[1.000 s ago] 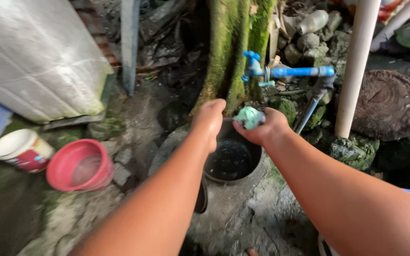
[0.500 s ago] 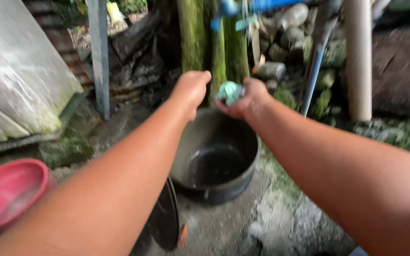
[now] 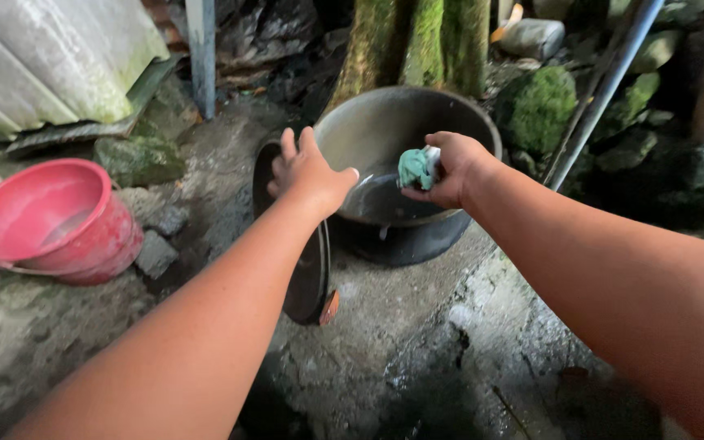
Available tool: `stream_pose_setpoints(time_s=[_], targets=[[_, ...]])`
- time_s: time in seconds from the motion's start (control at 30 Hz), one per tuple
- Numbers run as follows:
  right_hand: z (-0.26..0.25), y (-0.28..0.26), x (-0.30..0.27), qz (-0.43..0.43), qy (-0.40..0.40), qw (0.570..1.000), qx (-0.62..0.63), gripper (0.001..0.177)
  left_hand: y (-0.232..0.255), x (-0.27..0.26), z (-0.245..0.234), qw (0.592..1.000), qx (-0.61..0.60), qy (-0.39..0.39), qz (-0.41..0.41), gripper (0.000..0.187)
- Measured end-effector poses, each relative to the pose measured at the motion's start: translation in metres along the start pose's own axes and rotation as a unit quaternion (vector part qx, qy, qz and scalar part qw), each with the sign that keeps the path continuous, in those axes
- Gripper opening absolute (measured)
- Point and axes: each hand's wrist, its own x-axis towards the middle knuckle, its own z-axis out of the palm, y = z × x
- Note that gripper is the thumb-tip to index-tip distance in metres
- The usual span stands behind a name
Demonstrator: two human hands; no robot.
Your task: The person picks up a broom, retrieves soapy material from a sink, and scrubs a large pot and its lid with a cloth at an outdoor washing station. They wipe the surfaces of the pot and lid repeatedly before checking water in nearby buckets.
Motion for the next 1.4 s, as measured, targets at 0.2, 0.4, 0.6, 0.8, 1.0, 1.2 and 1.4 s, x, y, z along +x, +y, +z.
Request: stream_pose_setpoints(time_s=[0.2,0.4,0.6,0.8,1.0,1.2,1.4], targets=[[0.01,0.042,0.009,-0.133,-0.1,0.957,-0.238,0.018,-0.037,0.005,0.019,0.969,-0.22,0.093,-0.055,0.076],[0.023,0.052,-0.036,-0.201,-0.025,0.825,-0.528,0.023,-0.097,0.04,-0.046,0.984,-0.071,0.076,0.143,0.055],[0.031,0.07,-0.032,-0.298,-0.126,0.702,-0.634,0.037,-0.136,-0.018,-0.008,0.983,0.012,-0.057,0.175,0.075],[0.031,0.072,-0.03,-0.295,-0.134,0.625,-0.711,0.063,-0.168,-0.067,0.046,0.974,0.114,-0.111,0.159,0.09],[0.035,0.08,-0.012,-0.339,-0.163,0.433,-0.819,0.047,-0.181,-0.086,0.063,0.963,0.102,-0.227,0.101,0.083],[0.069,0.067,-0.025,-0.422,-0.161,0.405,-0.795,0.037,-0.137,-0.04,0.045,0.972,0.041,-0.203,0.109,0.072],[0.141,0.018,-0.028,-0.307,-0.065,0.758,-0.571,0.028,-0.036,0.038,0.026,0.908,-0.383,0.032,0.167,0.066]])
